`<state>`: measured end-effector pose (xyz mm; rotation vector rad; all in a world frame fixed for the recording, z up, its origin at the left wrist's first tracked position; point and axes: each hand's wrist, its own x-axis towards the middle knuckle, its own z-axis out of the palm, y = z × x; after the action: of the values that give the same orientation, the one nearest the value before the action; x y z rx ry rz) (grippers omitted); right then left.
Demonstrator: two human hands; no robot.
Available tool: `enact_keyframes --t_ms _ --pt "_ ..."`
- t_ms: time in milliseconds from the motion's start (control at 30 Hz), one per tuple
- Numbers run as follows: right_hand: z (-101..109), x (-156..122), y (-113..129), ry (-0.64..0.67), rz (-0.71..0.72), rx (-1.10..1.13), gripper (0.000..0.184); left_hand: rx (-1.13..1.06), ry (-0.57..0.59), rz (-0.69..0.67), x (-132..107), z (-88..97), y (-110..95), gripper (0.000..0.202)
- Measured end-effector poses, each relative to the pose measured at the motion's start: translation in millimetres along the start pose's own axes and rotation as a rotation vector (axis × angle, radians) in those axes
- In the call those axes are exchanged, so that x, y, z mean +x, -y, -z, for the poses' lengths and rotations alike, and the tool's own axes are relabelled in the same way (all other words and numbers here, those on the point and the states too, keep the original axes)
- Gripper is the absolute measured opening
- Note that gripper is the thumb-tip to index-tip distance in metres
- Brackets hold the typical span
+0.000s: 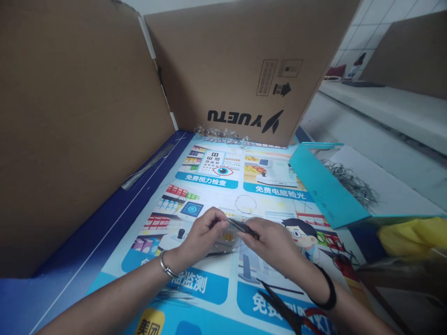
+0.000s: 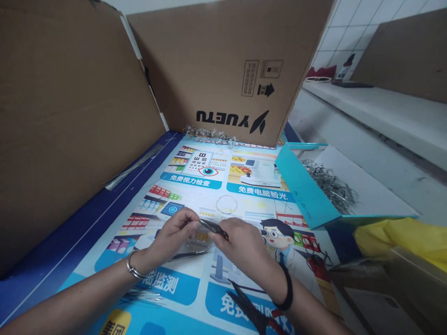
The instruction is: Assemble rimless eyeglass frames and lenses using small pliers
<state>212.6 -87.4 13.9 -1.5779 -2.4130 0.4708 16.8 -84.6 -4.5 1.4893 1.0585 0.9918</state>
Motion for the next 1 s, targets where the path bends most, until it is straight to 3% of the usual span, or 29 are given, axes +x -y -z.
enact_keyframes --t_ms 367,1000 --pt "-2.9 0.0 0.4 0.006 0.025 0.009 0.032 0.140 -0.083 -0.117 -1.6 0.5 4.5 0.016" --pt "-1.1 1.5 -0.6 0.072 0.066 0.056 0.024 0.139 -0.068 -0.083 -0.8 1.5 6.6 0.016"
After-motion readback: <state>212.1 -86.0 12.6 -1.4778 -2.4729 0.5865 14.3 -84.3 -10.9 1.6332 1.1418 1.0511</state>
